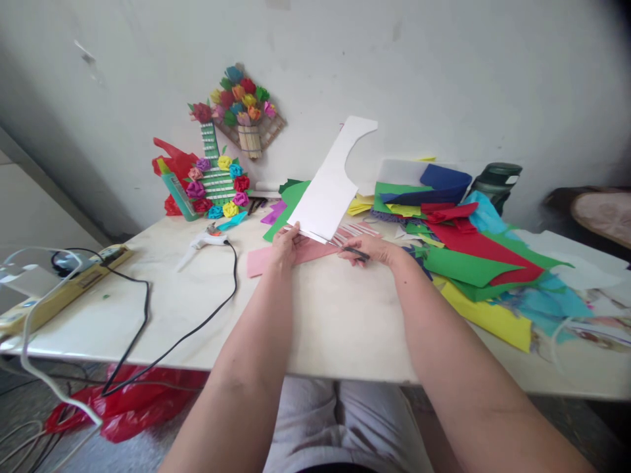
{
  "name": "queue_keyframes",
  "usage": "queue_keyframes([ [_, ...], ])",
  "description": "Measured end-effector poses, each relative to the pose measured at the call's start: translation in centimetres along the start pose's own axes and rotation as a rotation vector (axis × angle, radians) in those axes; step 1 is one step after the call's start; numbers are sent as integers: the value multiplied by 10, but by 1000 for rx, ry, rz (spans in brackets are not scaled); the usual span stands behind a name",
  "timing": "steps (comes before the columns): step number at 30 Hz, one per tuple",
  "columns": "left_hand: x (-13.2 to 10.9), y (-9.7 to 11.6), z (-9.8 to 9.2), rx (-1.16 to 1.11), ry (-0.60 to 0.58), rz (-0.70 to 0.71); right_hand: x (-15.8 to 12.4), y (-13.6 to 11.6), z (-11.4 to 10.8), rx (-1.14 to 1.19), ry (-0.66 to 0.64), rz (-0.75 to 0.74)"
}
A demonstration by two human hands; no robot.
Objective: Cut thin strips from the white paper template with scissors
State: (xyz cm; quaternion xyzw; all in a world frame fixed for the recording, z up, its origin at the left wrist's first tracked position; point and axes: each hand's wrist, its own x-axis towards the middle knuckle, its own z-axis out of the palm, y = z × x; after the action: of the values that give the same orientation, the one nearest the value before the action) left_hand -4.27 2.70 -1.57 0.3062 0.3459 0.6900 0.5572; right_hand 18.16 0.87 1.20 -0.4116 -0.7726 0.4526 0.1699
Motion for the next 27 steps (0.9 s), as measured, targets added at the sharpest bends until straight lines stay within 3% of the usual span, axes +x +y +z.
queue_keyframes([
  [27,-3,1,1,-1,15,13,-7,-13,3,11,53,45],
])
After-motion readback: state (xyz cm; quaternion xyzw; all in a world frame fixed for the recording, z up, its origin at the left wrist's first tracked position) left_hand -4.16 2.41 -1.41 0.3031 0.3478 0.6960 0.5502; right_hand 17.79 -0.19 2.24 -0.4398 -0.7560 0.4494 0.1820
